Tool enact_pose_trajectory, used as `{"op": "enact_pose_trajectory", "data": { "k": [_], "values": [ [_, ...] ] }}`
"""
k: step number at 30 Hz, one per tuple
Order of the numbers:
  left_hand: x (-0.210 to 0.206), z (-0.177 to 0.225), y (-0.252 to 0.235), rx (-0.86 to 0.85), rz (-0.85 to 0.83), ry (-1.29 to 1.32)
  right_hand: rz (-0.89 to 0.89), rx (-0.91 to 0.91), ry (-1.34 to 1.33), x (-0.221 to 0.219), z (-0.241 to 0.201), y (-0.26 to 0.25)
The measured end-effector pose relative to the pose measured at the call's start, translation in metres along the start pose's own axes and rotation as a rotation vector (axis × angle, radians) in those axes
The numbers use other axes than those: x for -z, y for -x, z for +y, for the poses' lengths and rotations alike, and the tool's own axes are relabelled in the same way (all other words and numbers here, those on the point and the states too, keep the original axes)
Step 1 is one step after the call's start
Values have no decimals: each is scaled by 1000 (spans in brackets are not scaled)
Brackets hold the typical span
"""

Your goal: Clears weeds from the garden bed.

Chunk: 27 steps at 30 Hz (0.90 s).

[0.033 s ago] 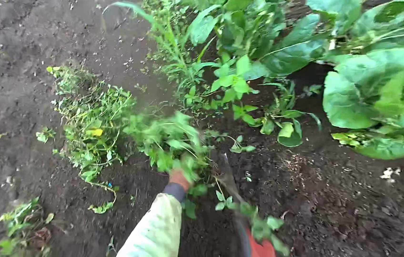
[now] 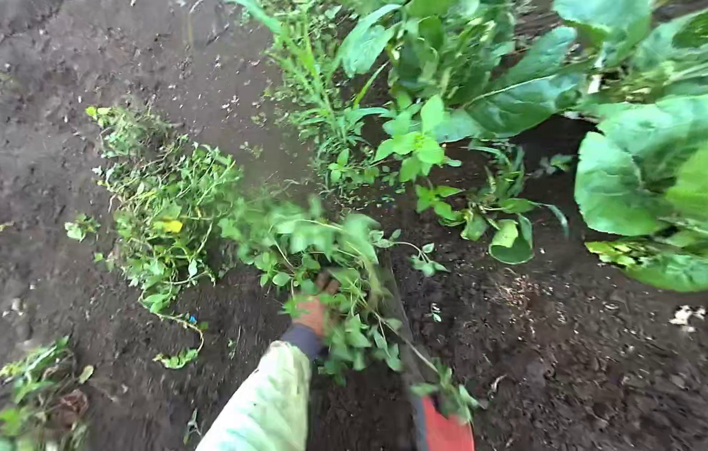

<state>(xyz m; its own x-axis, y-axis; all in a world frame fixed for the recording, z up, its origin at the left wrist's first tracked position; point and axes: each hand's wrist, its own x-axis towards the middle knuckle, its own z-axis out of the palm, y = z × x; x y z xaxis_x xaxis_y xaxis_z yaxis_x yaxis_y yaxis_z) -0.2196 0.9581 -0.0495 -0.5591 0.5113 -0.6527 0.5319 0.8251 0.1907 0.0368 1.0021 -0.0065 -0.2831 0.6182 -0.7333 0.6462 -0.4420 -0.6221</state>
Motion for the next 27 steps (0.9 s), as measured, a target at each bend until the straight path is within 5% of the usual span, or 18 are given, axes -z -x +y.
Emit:
{"op": "enact_pose_trajectory", "data": {
  "k": [4, 8, 11, 14, 17, 19, 22, 25, 27],
  "values": [
    [59, -140, 20, 140, 96, -194, -106, 284, 231, 15, -12, -2],
    [189, -317, 97, 450, 304, -352, -127, 38, -117, 22, -16, -1],
    [262, -378, 190, 695, 366, -400, -146, -5, -234, -26, -69, -66],
    [271, -459, 258, 719, 487, -528, -109, 80, -62, -81, -138, -124],
    [214, -573, 285, 558, 623, -563, -44, 249, 332, -67, -125, -108],
    [189, -529, 273, 528, 571, -550, 5, 356, 445, -45, -88, -70],
    [174, -378, 225, 387, 348, -508, 21, 107, 269, -27, -71, -17],
    [153, -292, 163, 158, 213, -457, -128, -1, -39, -68, -71, -50],
    [140, -252, 118, -50, 185, -394, -221, 90, 33, -116, -102, -95]
  ]
}}
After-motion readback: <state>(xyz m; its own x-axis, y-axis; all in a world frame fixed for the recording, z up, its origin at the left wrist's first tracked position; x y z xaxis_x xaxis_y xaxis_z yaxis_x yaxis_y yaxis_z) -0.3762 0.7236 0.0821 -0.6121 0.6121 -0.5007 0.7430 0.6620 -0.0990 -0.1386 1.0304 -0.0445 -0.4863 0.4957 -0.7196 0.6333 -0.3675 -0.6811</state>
